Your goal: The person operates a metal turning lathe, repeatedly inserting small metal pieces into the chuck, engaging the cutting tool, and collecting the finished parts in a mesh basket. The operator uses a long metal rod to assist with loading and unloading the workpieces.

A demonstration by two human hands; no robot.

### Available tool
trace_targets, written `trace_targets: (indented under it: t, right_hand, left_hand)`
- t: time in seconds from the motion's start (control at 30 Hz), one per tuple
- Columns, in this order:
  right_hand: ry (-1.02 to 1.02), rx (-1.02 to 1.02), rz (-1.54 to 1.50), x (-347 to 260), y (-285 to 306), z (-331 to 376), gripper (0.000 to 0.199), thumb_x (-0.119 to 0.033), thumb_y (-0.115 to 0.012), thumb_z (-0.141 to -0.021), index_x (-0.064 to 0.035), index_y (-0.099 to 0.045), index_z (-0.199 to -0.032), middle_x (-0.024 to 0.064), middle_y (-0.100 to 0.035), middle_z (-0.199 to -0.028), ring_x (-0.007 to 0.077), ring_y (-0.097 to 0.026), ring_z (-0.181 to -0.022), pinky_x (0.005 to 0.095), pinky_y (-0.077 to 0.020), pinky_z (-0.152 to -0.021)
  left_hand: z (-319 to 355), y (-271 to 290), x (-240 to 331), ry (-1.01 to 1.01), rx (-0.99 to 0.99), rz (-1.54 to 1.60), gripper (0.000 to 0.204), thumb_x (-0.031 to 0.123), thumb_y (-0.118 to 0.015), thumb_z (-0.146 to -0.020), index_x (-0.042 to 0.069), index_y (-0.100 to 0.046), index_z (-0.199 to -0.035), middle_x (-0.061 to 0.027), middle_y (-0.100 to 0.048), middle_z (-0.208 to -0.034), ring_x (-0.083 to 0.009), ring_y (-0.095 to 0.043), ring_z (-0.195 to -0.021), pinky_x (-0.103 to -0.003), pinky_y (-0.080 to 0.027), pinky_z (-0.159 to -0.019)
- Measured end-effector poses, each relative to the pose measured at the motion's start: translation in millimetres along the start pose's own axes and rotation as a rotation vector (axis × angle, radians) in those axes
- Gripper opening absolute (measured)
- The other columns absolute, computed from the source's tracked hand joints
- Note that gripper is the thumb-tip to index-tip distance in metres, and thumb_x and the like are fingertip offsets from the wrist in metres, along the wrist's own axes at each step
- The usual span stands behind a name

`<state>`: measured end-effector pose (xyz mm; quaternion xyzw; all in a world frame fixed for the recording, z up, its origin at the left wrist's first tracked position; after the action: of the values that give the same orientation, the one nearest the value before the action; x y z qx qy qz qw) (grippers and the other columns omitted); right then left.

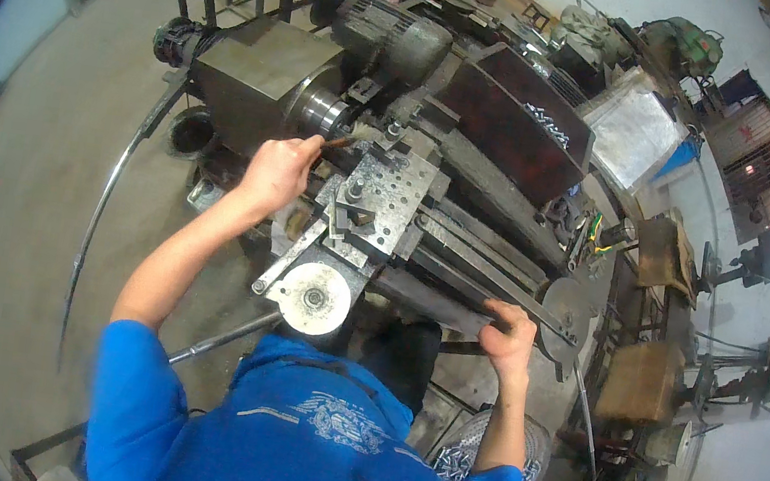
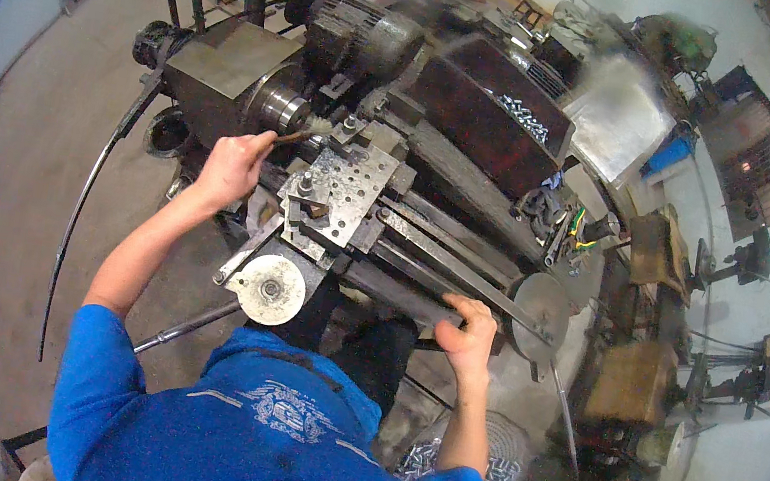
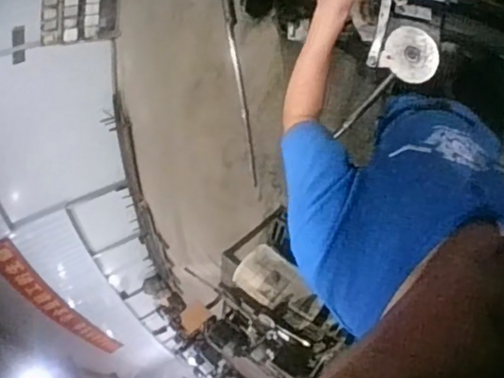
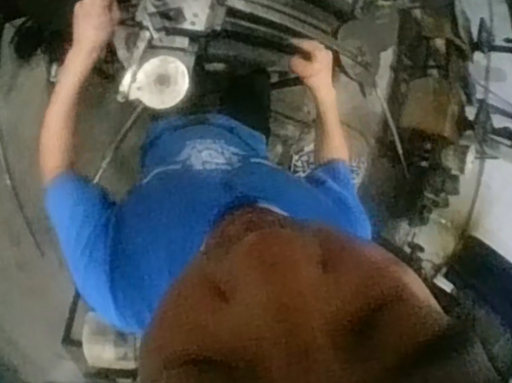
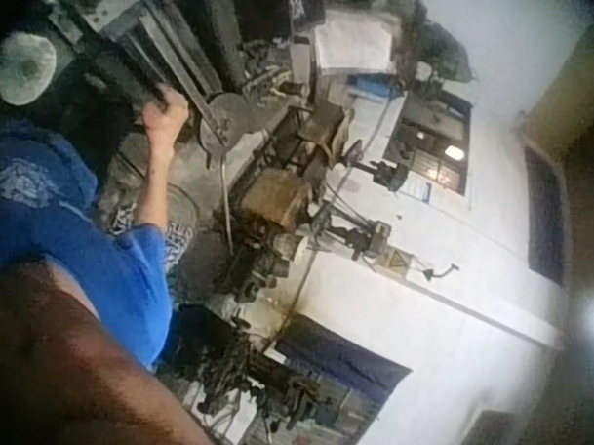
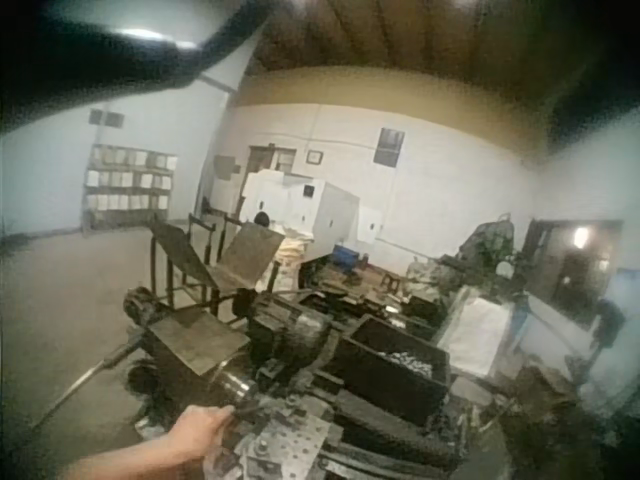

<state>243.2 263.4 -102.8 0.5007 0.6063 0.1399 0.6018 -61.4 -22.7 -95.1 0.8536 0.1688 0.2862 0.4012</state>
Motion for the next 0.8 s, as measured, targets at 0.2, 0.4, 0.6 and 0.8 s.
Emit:
trace_targets:
  t: [0.2, 0.4, 0.6, 0.8]
  right_hand:
    - [-0.022, 0.030, -0.013, 5, 12, 7, 0.039, -0.015, -0.059, -0.054, -0.0027, -0.067, -0.091, 0.0153, -0.066, -0.089, 0.0298, -0.060, -0.086, 0.0345, -0.0460, -0.079]
    - [-0.057, 0.121, 0.015, 10, 32, 26, 0.042, -0.018, -0.059, -0.055, -0.0016, -0.067, -0.093, 0.0161, -0.065, -0.090, 0.0298, -0.060, -0.087, 0.0347, -0.0466, -0.081]
    - [-0.225, 0.203, 0.083, 42, 58, 73, 0.041, -0.014, -0.062, -0.059, -0.0040, -0.067, -0.098, 0.0152, -0.066, -0.096, 0.0280, -0.062, -0.090, 0.0348, -0.0476, -0.082]
    - [-0.539, 0.257, 0.164, 75, 89, 133, 0.041, -0.015, -0.058, -0.058, -0.0002, -0.066, -0.096, 0.0180, -0.066, -0.093, 0.0295, -0.064, -0.087, 0.0343, -0.0488, -0.078]
  left_hand:
    - [8, 19, -13, 0.015, -0.089, -0.139, 0.016, 0.007, -0.057, -0.081, 0.002, -0.059, -0.096, -0.0188, -0.061, -0.077, -0.0358, -0.060, -0.072, -0.043, -0.047, -0.060]
    - [-11, 73, -4, -0.090, 0.340, -0.123, 0.023, 0.006, -0.059, -0.081, 0.004, -0.060, -0.104, -0.0163, -0.063, -0.083, -0.0334, -0.061, -0.074, -0.037, -0.049, -0.063]
    - [-33, 66, -76, 0.308, -0.068, -0.456, 0.031, 0.033, -0.056, -0.087, 0.025, -0.059, -0.117, -0.0143, -0.062, -0.083, -0.0302, -0.061, -0.074, -0.038, -0.047, -0.066]
    - [-31, 92, -135, 0.291, -0.186, 0.059, 0.039, 0.031, -0.050, -0.093, 0.007, -0.055, -0.123, -0.0075, -0.060, -0.114, -0.0135, -0.055, -0.099, -0.026, -0.047, -0.077]
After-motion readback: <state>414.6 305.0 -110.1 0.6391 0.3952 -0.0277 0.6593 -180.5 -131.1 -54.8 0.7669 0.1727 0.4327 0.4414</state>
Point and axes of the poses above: each hand's wrist, its own z-axis away from the middle knuckle, its own y-axis out of the back of the hand, x = y × z, the point moved 1 cm from there along -z, towards the middle knuckle
